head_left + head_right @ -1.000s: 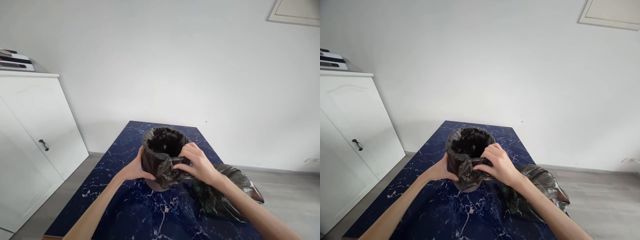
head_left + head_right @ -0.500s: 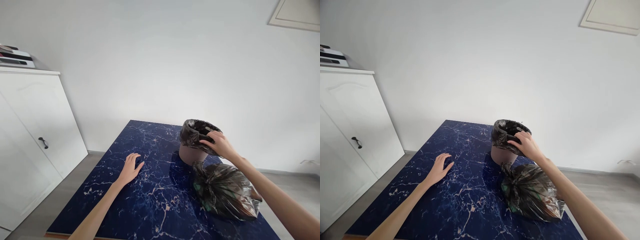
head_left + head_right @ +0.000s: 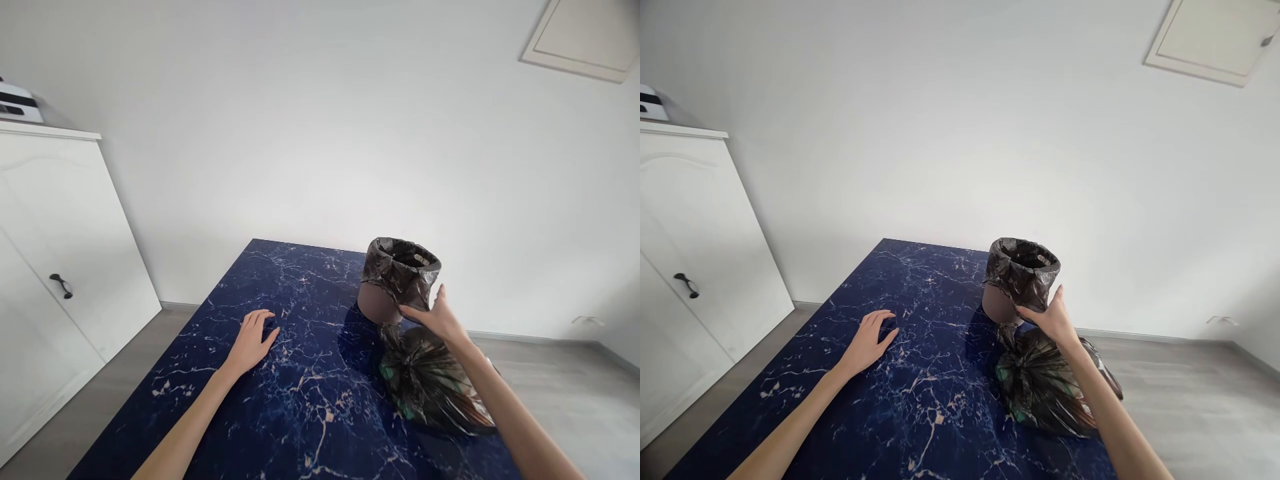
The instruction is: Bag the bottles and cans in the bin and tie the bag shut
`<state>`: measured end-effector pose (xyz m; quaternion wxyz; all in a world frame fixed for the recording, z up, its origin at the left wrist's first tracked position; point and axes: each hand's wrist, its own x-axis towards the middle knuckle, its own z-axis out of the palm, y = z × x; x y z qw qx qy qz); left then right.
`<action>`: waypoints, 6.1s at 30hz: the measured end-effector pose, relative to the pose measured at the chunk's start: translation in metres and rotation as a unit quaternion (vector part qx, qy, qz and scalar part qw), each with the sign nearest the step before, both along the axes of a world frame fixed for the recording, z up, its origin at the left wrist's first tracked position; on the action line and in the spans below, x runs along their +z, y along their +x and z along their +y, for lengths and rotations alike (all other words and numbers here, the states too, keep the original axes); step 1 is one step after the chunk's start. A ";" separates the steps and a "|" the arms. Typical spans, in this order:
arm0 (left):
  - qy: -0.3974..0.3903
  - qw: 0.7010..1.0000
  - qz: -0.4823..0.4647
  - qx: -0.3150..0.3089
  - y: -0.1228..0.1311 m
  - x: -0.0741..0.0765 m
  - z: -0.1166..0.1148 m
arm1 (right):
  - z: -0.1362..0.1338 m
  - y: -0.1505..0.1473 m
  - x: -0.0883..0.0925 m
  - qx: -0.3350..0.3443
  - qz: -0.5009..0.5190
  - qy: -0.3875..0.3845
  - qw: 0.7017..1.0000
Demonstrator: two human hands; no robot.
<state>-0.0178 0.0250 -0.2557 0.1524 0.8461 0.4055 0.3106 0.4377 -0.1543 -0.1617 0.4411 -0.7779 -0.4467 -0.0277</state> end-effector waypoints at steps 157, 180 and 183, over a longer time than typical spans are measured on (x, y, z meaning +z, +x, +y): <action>0.003 0.988 0.148 -0.040 0.006 -0.002 -0.011 | 0.053 -0.189 -0.105 0.280 -0.101 -0.143 0.944; -0.008 0.987 0.151 -0.049 0.007 0.004 -0.013 | 0.052 -0.189 -0.103 0.283 -0.104 -0.143 0.943; -0.003 0.988 0.145 -0.048 0.006 0.003 -0.013 | 0.051 -0.189 -0.103 0.284 -0.102 -0.145 0.942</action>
